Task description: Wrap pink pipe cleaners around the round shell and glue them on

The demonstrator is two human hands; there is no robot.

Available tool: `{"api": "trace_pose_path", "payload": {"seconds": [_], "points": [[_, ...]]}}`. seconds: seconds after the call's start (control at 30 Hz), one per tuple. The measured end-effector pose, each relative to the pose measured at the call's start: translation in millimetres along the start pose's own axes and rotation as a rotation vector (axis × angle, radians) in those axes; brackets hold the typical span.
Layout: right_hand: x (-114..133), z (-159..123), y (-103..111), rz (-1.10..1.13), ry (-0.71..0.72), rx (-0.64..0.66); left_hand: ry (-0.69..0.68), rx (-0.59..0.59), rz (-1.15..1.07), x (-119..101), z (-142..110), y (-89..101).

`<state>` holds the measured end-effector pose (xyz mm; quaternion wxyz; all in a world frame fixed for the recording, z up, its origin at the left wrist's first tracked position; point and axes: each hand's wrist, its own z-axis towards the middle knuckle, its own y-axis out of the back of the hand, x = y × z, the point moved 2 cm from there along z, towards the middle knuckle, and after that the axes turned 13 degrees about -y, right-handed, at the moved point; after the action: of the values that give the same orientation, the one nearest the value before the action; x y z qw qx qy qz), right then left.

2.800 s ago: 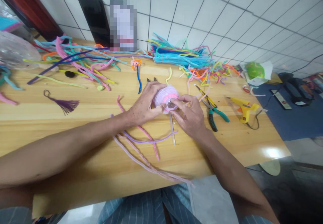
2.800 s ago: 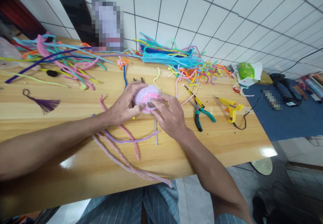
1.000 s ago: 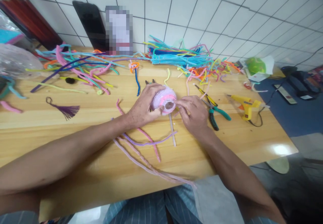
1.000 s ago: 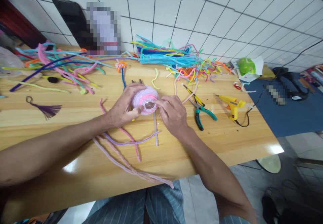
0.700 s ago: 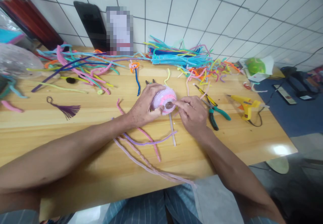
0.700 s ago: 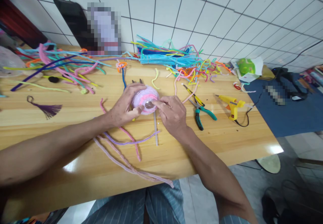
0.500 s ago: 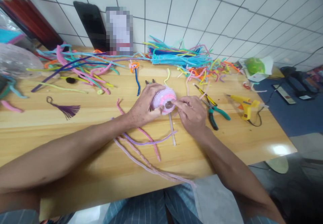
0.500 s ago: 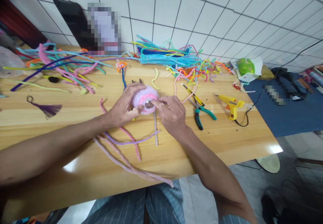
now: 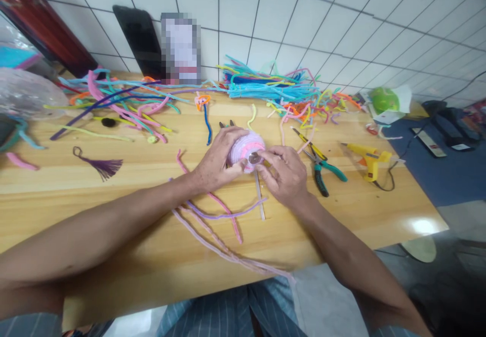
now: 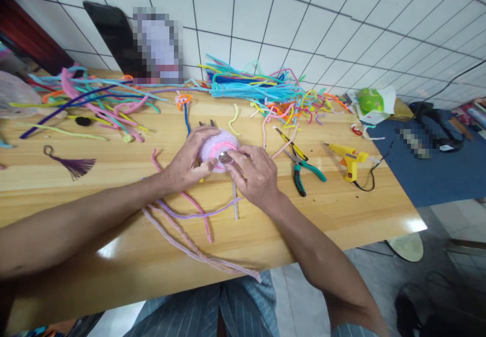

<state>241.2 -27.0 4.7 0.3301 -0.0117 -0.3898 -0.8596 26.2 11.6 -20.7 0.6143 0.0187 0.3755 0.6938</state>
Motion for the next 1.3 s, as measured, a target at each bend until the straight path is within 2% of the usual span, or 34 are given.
{"api": "trace_pose_path", "payload": {"seconds": [0.2,0.33,0.5,0.83,1.07,1.3], "points": [[5.2,-3.3,-6.6,0.030,-0.041,-0.007,0.013,-0.049,-0.002,0.3,0.1,-3.4],[5.4,-1.8,-7.2,0.010,-0.012,-0.029,0.006,-0.094,-0.001,-0.1,-1.0,-6.2],[0.4,1.2,-5.7,0.024,0.042,-0.003,0.023,-0.085,0.005,0.3,-3.3,-8.4],[3.4,-0.7,-8.3,0.042,0.024,0.006,0.016,-0.108,-0.023,0.2,-6.2,-10.0],[6.9,1.0,-9.1,0.139,-0.041,0.005,0.014,-0.104,-0.036,0.0,-6.6,-7.9],[16.0,3.8,-15.1,0.221,-0.143,-0.053,-0.003,-0.118,-0.016,-0.8,-8.1,-7.9]]}}
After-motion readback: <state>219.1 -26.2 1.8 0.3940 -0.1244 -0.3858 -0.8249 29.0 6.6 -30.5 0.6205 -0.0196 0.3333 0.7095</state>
